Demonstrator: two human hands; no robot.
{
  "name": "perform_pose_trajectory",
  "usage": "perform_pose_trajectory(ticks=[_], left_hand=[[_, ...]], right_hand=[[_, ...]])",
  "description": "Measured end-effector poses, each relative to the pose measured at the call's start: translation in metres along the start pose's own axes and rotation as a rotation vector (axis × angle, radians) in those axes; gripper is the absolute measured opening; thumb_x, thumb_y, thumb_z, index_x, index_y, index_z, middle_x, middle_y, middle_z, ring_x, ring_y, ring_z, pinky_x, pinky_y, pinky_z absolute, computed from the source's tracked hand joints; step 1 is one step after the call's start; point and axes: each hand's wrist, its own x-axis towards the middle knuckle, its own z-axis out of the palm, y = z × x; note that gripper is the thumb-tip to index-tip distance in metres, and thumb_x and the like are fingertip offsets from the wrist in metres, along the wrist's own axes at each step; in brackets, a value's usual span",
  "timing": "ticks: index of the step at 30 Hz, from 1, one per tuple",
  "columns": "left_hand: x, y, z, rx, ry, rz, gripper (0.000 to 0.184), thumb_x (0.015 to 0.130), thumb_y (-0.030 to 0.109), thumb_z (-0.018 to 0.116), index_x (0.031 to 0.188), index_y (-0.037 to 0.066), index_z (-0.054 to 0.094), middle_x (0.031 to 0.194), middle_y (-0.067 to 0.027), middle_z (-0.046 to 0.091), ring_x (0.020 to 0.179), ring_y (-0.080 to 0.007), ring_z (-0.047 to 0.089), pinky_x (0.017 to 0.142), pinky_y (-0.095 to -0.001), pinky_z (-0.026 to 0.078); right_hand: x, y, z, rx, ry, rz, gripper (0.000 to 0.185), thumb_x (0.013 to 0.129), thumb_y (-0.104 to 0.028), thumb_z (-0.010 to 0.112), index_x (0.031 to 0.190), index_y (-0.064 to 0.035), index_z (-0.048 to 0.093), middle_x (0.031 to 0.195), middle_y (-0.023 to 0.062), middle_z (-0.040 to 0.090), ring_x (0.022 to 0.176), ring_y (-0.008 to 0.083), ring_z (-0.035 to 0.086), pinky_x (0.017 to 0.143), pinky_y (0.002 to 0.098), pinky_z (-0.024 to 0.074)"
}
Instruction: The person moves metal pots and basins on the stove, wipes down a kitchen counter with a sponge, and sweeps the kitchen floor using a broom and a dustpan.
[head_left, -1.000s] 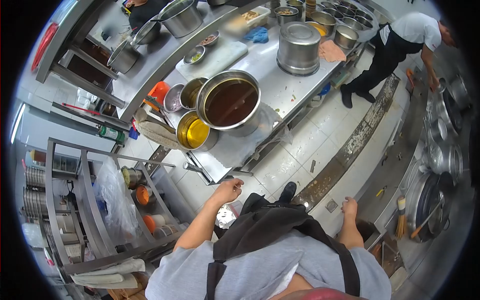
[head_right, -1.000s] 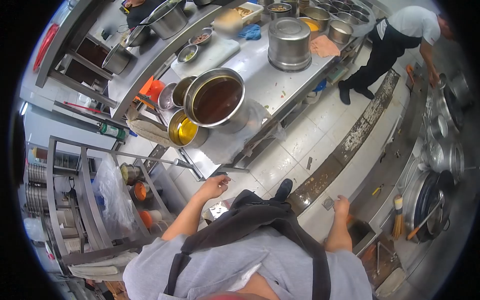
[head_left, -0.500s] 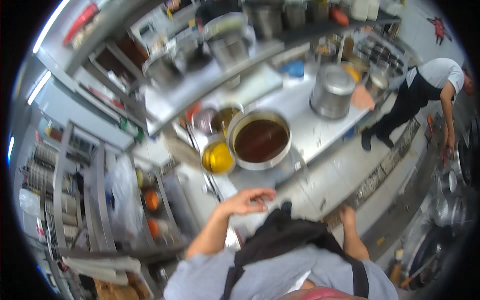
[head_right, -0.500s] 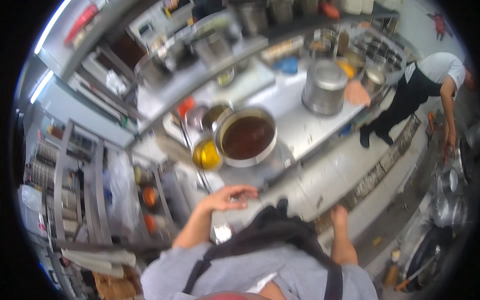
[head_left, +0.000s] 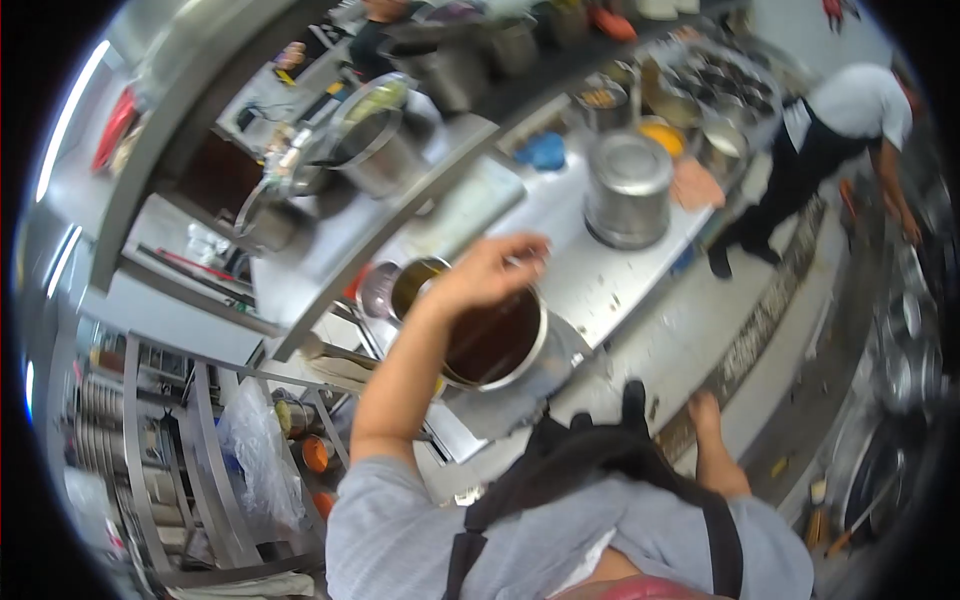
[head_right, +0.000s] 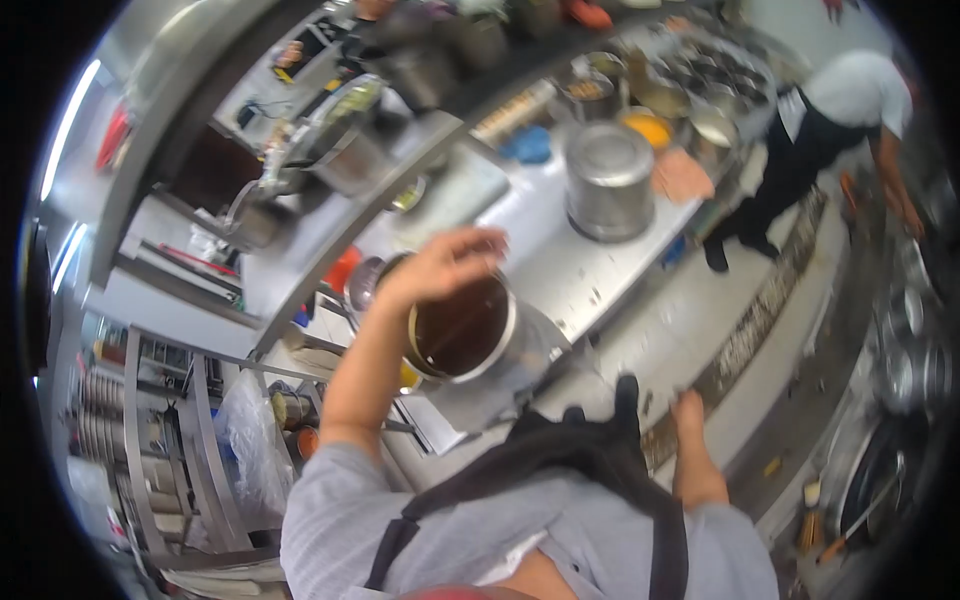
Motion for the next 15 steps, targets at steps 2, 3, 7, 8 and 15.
perform_pose_trajectory(ticks=[2, 3, 7, 8, 15], left_hand=[[0.046, -0.017, 0.004, -0.036, -0.008, -0.056, 0.04, 0.085, 0.012, 0.062, 0.122, -0.002, 0.053, 0.106, -0.0081, 0.062, 0.094, -0.0151, 0.059, 0.082, -0.0287, 0.047], [0.066, -0.019, 0.007, -0.069, -0.003, -0.134, 0.042, 0.084, 0.013, 0.062, 0.122, -0.002, 0.053, 0.107, -0.0078, 0.062, 0.093, -0.0143, 0.059, 0.08, -0.0281, 0.048], [0.162, -0.053, 0.016, 0.379, -0.055, -0.269, 0.05, 0.076, 0.018, 0.064, 0.121, -0.001, 0.055, 0.108, -0.0119, 0.064, 0.094, -0.02, 0.062, 0.079, -0.0291, 0.049], [0.187, -0.064, 0.017, 0.606, -0.069, -0.251, 0.052, 0.073, 0.017, 0.063, 0.121, -0.001, 0.055, 0.107, -0.0145, 0.064, 0.095, -0.0219, 0.062, 0.078, -0.0294, 0.05], [0.277, -0.133, 0.044, 0.587, 0.0, -0.658, 0.051, 0.069, 0.007, 0.05, 0.118, -0.005, 0.055, 0.1, -0.0225, 0.065, 0.083, -0.031, 0.066, 0.074, -0.038, 0.053]], right_hand=[[0.037, -0.039, -0.035, 0.173, -0.055, 0.15, 0.036, 0.073, -0.014, 0.059, 0.107, -0.0062, 0.066, 0.088, 0.0215, 0.066, 0.082, 0.0366, 0.064, 0.078, 0.0419, 0.0506], [0.057, -0.036, -0.035, 0.347, -0.116, 0.218, 0.037, 0.075, -0.016, 0.059, 0.109, -0.0059, 0.064, 0.085, 0.0193, 0.066, 0.077, 0.0336, 0.065, 0.075, 0.04, 0.0508], [0.138, -0.062, -0.068, 0.509, -0.068, 0.199, 0.047, 0.077, -0.028, 0.066, 0.118, -0.0063, 0.06, 0.082, 0.0157, 0.067, 0.069, 0.0261, 0.066, 0.07, 0.0367, 0.0504], [0.156, -0.076, -0.084, 0.547, -0.057, 0.188, 0.05, 0.077, -0.031, 0.068, 0.119, -0.0059, 0.059, 0.084, 0.0158, 0.067, 0.07, 0.0257, 0.066, 0.071, 0.0363, 0.0502], [0.292, -0.144, -0.146, 0.626, 0.027, -0.013, 0.078, 0.07, -0.034, 0.076, 0.132, -0.0001, 0.044, 0.113, 0.0179, 0.06, 0.098, 0.0271, 0.06, 0.086, 0.0349, 0.0472]])
